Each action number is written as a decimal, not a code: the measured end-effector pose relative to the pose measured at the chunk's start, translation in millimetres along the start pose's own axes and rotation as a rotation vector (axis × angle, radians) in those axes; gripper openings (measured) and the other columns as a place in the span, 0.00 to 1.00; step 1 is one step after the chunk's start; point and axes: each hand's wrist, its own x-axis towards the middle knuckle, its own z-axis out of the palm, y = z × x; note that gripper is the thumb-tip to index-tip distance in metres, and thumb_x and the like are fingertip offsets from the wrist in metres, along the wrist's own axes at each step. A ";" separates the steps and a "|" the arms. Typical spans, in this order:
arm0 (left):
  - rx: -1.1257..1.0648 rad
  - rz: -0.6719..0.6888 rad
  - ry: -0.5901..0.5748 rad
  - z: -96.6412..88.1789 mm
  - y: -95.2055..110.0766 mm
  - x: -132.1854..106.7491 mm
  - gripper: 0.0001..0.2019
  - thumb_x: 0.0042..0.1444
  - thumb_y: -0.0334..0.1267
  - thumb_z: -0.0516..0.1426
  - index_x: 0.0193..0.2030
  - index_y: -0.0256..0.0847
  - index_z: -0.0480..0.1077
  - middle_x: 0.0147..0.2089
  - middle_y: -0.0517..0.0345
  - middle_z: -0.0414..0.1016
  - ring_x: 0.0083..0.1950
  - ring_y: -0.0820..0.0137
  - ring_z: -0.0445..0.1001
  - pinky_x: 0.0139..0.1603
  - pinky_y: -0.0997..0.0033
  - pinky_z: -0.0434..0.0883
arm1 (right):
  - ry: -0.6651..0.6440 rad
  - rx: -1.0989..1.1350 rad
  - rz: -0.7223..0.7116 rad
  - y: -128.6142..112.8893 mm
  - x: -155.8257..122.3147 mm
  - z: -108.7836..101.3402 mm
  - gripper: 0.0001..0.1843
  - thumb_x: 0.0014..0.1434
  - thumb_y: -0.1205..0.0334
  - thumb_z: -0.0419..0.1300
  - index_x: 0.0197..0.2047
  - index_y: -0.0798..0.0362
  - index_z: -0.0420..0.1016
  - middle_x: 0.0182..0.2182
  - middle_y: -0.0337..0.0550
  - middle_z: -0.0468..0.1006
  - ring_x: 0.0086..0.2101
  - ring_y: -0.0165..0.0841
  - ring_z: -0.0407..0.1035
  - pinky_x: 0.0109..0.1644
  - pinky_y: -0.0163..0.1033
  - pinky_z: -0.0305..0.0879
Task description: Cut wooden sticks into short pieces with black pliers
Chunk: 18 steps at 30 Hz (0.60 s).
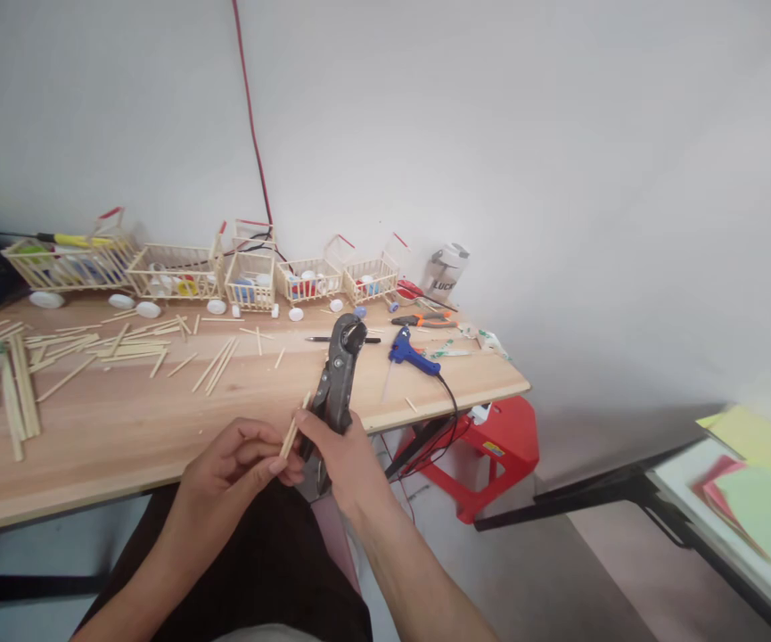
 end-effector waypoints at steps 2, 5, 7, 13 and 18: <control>0.057 0.035 0.046 0.6 -1.3 -2.1 0.09 0.56 0.40 0.59 0.40 0.41 0.64 0.34 0.58 0.80 0.34 0.70 0.79 0.40 0.72 0.74 | 0.017 0.015 -0.006 -0.8 -0.5 1.0 0.12 0.49 0.58 0.68 0.28 0.54 0.71 0.21 0.33 0.69 0.22 0.25 0.62 0.25 0.31 0.61; 0.173 0.102 0.091 -0.2 -4.0 -4.6 0.07 0.58 0.41 0.58 0.39 0.41 0.66 0.35 0.58 0.80 0.35 0.71 0.79 0.39 0.74 0.74 | 0.009 0.005 -0.016 -1.0 -1.3 1.3 0.11 0.49 0.58 0.68 0.27 0.54 0.72 0.22 0.34 0.71 0.23 0.26 0.65 0.28 0.32 0.64; 0.228 0.131 0.076 -2.5 -6.3 -5.9 0.06 0.58 0.41 0.57 0.38 0.41 0.66 0.33 0.59 0.80 0.34 0.71 0.79 0.38 0.75 0.74 | 0.017 0.005 -0.006 -0.2 -1.9 0.9 0.11 0.48 0.58 0.69 0.27 0.54 0.73 0.21 0.34 0.72 0.22 0.27 0.65 0.28 0.33 0.64; 0.333 0.196 -0.016 -16.6 1.4 -8.2 0.08 0.60 0.39 0.55 0.44 0.42 0.69 0.35 0.59 0.79 0.35 0.72 0.77 0.36 0.75 0.73 | 0.135 0.009 -0.022 -3.2 -1.1 -4.4 0.12 0.46 0.57 0.71 0.30 0.54 0.75 0.22 0.35 0.75 0.23 0.27 0.67 0.29 0.33 0.64; 0.440 0.477 0.305 -61.8 46.7 -24.0 0.06 0.59 0.35 0.56 0.41 0.43 0.74 0.36 0.59 0.77 0.34 0.73 0.75 0.35 0.75 0.73 | 0.288 0.033 -0.098 -19.8 0.6 -15.8 0.16 0.40 0.59 0.74 0.29 0.55 0.75 0.23 0.34 0.74 0.23 0.25 0.66 0.29 0.31 0.64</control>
